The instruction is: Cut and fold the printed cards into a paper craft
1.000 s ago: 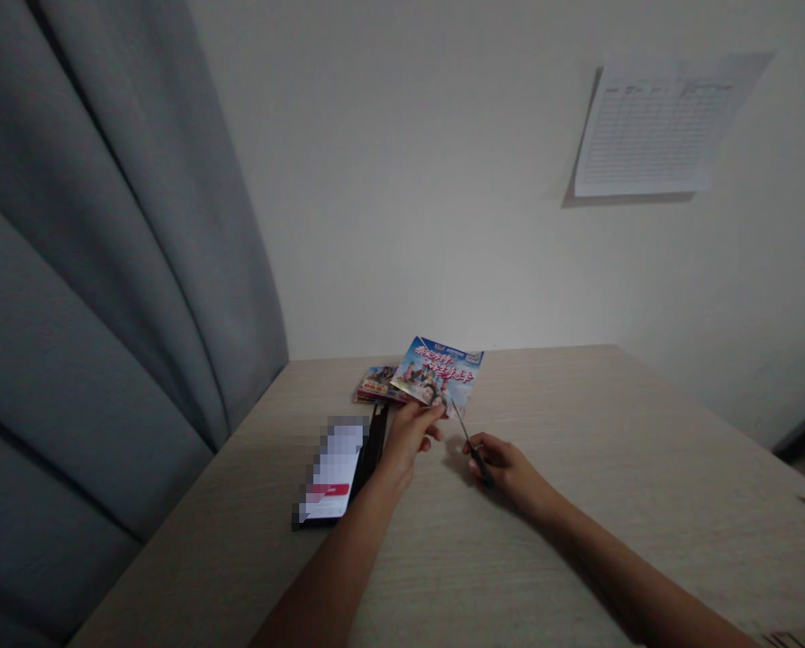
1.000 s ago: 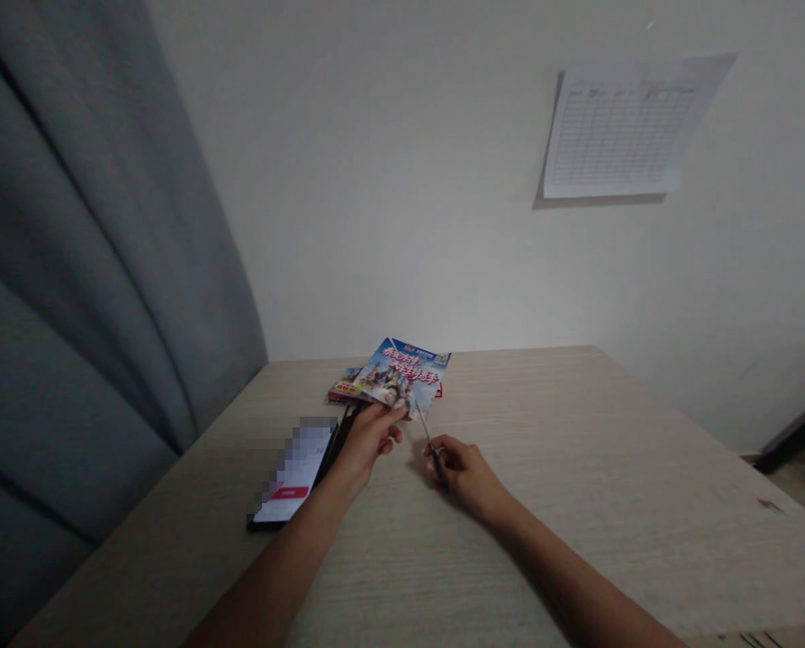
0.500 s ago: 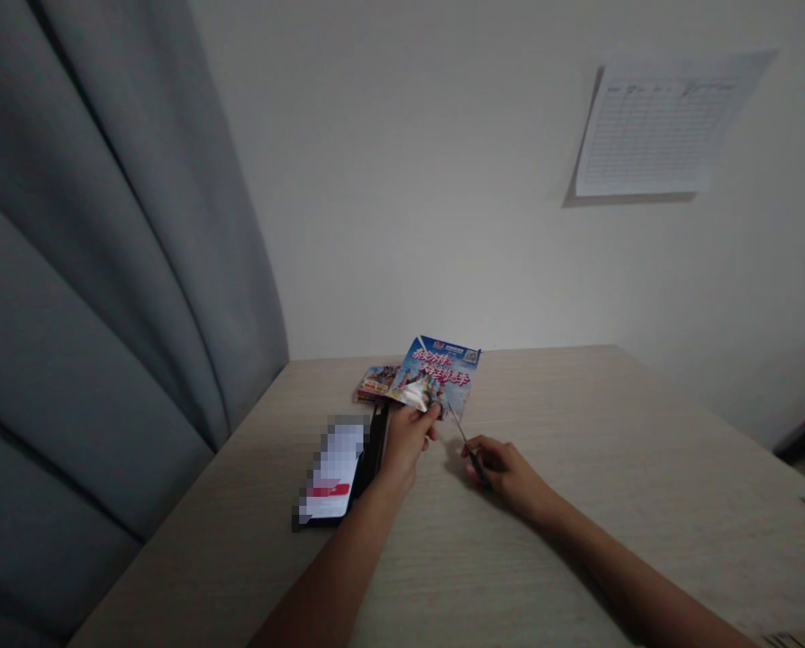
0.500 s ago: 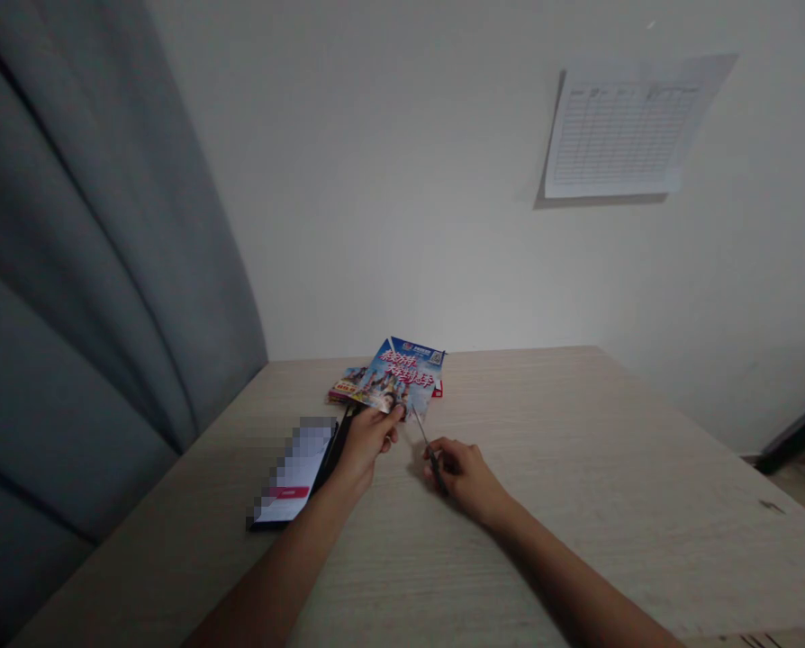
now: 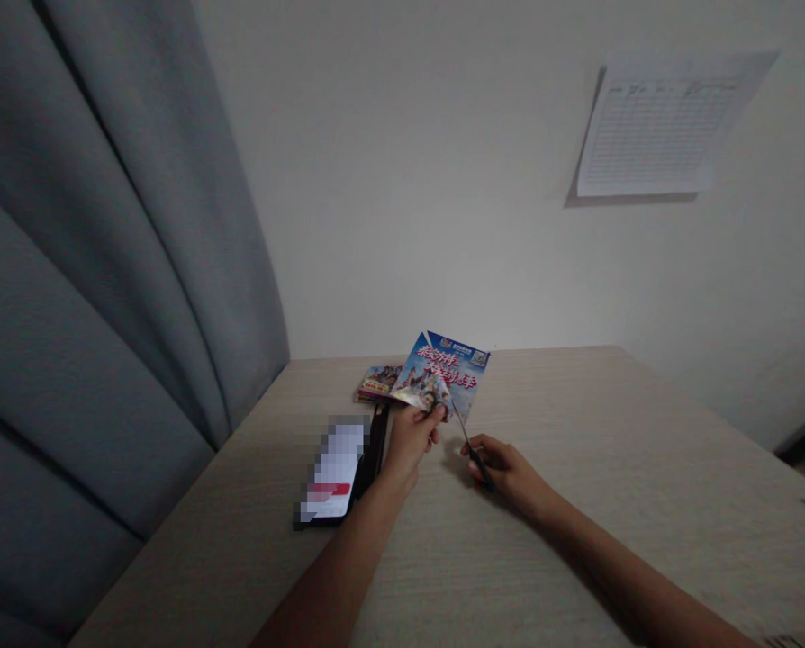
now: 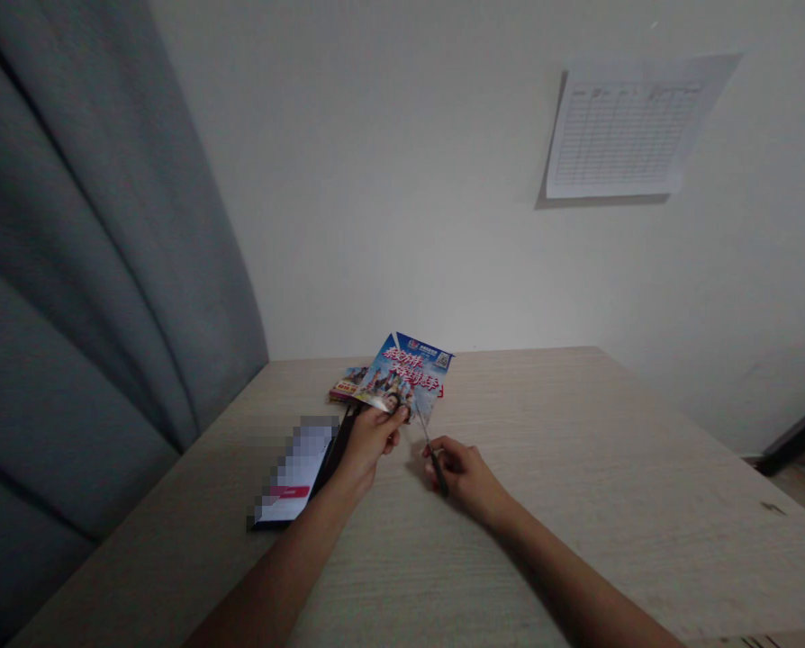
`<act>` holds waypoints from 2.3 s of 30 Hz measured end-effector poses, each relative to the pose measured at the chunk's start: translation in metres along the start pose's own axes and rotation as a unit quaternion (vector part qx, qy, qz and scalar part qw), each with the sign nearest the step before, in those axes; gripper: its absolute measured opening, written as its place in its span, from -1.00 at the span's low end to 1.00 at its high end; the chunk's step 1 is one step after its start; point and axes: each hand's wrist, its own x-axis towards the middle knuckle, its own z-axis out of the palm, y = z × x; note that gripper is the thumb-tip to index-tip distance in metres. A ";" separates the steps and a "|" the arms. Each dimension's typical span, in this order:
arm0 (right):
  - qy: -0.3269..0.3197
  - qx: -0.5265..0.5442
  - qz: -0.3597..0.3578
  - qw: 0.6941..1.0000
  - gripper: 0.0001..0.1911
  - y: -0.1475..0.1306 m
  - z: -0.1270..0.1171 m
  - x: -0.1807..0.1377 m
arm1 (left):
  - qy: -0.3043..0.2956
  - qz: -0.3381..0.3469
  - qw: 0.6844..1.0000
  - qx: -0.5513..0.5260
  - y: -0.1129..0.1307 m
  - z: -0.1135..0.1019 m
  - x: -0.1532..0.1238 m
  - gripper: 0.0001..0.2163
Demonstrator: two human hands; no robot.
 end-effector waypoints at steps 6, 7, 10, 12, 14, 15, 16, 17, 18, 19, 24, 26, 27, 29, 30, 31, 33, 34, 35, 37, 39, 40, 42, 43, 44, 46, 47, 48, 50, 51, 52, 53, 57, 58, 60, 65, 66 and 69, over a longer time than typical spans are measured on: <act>-0.001 0.036 0.007 0.999 -0.64 0.003 0.001 0.000 | -0.013 -0.001 1.000 0.003 0.000 0.000 -0.002 -0.64; 0.000 0.040 0.007 0.999 -0.64 0.004 0.001 0.000 | -0.013 -0.002 1.000 0.003 0.001 0.001 -0.002 -0.65; -0.004 0.042 0.005 0.999 -0.64 0.002 0.002 0.000 | -0.015 -0.007 1.000 0.000 0.001 0.001 -0.002 -0.65; -0.008 0.042 0.006 0.999 -0.64 -0.001 0.002 0.000 | -0.014 -0.009 1.000 -0.004 0.002 0.001 -0.001 -0.65; -0.010 0.042 0.007 0.999 -0.64 -0.003 0.001 0.000 | -0.012 -0.007 1.000 -0.006 0.001 0.001 -0.001 -0.65; -0.011 0.042 0.007 0.999 -0.64 -0.004 0.001 0.000 | -0.011 -0.006 1.000 -0.005 0.001 0.001 -0.002 -0.65; -0.012 0.043 0.007 0.999 -0.64 -0.003 0.001 0.000 | -0.012 -0.003 1.000 -0.005 0.001 0.001 -0.002 -0.65; -0.012 0.047 0.007 0.999 -0.64 -0.003 0.001 0.000 | -0.013 -0.002 1.000 -0.004 0.001 0.001 -0.002 -0.65; -0.013 0.053 0.008 0.998 -0.63 -0.002 0.001 0.000 | -0.015 -0.002 1.000 -0.002 0.001 0.001 -0.002 -0.65; -0.012 0.060 0.010 0.998 -0.63 0.000 0.001 0.000 | -0.016 -0.003 1.000 0.000 0.000 0.001 -0.002 -0.65; -0.010 0.074 0.017 0.997 -0.60 0.003 0.002 0.000 | -0.011 -0.008 1.000 -0.009 0.001 0.002 -0.002 -0.63; -0.007 0.067 0.017 0.998 -0.59 0.002 0.002 0.000 | -0.013 -0.009 1.000 -0.014 0.002 0.002 -0.003 -0.62; -0.005 0.063 0.018 0.998 -0.59 0.002 0.002 0.000 | -0.016 -0.009 1.000 -0.014 0.002 0.002 -0.003 -0.62; -0.004 0.056 0.020 0.998 -0.57 0.001 0.002 0.000 | -0.019 -0.006 1.000 -0.011 0.002 0.002 -0.003 -0.61; -0.005 0.054 0.020 0.998 -0.57 0.000 0.002 0.000 | -0.019 -0.006 1.000 -0.008 0.002 0.002 -0.003 -0.60; -0.005 0.052 0.019 0.998 -0.57 0.001 0.001 0.000 | -0.019 -0.006 1.000 -0.006 0.002 0.001 -0.003 -0.60; -0.005 0.051 0.018 0.999 -0.58 0.002 0.001 0.000 | -0.018 -0.008 1.000 -0.005 0.002 0.001 -0.003 -0.59; -0.004 0.052 0.016 0.999 -0.58 0.003 0.001 0.000 | -0.018 -0.009 1.000 -0.006 0.002 0.001 -0.003 -0.59; -0.001 0.053 0.014 0.999 -0.59 0.004 0.001 0.000 | -0.017 -0.011 1.000 -0.007 0.002 0.001 -0.003 -0.59; 0.002 0.050 0.012 0.999 -0.59 0.005 0.002 0.000 | -0.015 -0.012 1.000 -0.009 0.002 0.001 -0.003 -0.59; 0.002 0.042 0.011 0.999 -0.58 0.006 0.002 0.001 | -0.014 -0.009 1.000 -0.009 0.002 0.001 -0.003 -0.59; 0.000 0.039 0.012 0.999 -0.57 0.006 0.002 0.001 | -0.015 -0.008 1.000 -0.007 0.001 0.001 -0.003 -0.60; 0.000 0.042 0.015 0.999 -0.56 0.006 0.002 0.001 | -0.018 -0.006 1.000 -0.001 0.001 0.001 -0.003 -0.60; 0.001 0.044 0.015 0.999 -0.55 0.006 0.002 0.001 | -0.020 -0.005 1.000 0.003 0.001 0.002 -0.003 -0.60; 0.003 0.045 0.016 0.999 -0.55 0.006 0.001 0.001 | -0.021 -0.005 1.000 0.006 0.001 0.002 -0.004 -0.60; 0.008 0.041 0.015 0.999 -0.56 0.005 0.001 0.001 | -0.024 -0.006 1.000 0.010 0.001 0.003 -0.004 -0.60; 0.008 0.037 0.014 0.999 -0.57 0.005 0.001 0.001 | -0.026 -0.007 1.000 0.011 0.001 0.003 -0.005 -0.60; 0.008 0.035 0.013 0.999 -0.58 0.004 0.000 0.001 | -0.027 -0.008 1.000 0.012 0.001 0.003 -0.005 -0.60; 0.007 0.034 0.010 0.999 -0.59 0.003 0.000 0.001 | -0.029 -0.009 0.999 0.013 0.001 0.003 -0.006 -0.61; 0.006 0.036 0.009 0.999 -0.59 0.002 0.000 0.001 | -0.029 -0.010 0.999 0.015 0.000 0.003 -0.006 -0.61; 0.006 0.038 0.008 0.999 -0.59 0.002 0.000 0.001 | -0.029 -0.010 0.999 0.016 0.000 0.003 -0.006 -0.61; 0.007 0.040 0.008 0.999 -0.58 0.001 0.001 0.001 | -0.029 -0.011 0.999 0.018 -0.001 0.002 -0.006 -0.61; 0.008 0.051 0.009 0.999 -0.57 0.000 0.002 0.002 | -0.027 -0.012 0.999 0.019 -0.003 0.002 -0.004 -0.60; 0.007 0.055 0.008 0.998 -0.57 0.000 0.002 0.001 | -0.027 -0.012 0.999 0.019 -0.003 0.001 -0.004 -0.60; 0.003 0.062 0.009 0.998 -0.58 0.000 0.002 0.001 | -0.031 -0.012 0.999 0.018 -0.004 0.001 -0.003 -0.60; 0.008 0.064 0.011 0.998 -0.60 0.003 0.003 0.001 | -0.037 -0.011 0.999 0.020 -0.003 0.001 -0.004 -0.62; 0.009 0.064 0.011 0.998 -0.60 0.004 0.003 0.001 | -0.039 -0.011 0.999 0.021 -0.003 0.001 -0.004 -0.61; 0.011 0.065 0.013 0.998 -0.59 0.007 0.003 0.001 | -0.042 -0.011 0.999 0.026 -0.002 0.001 -0.004 -0.59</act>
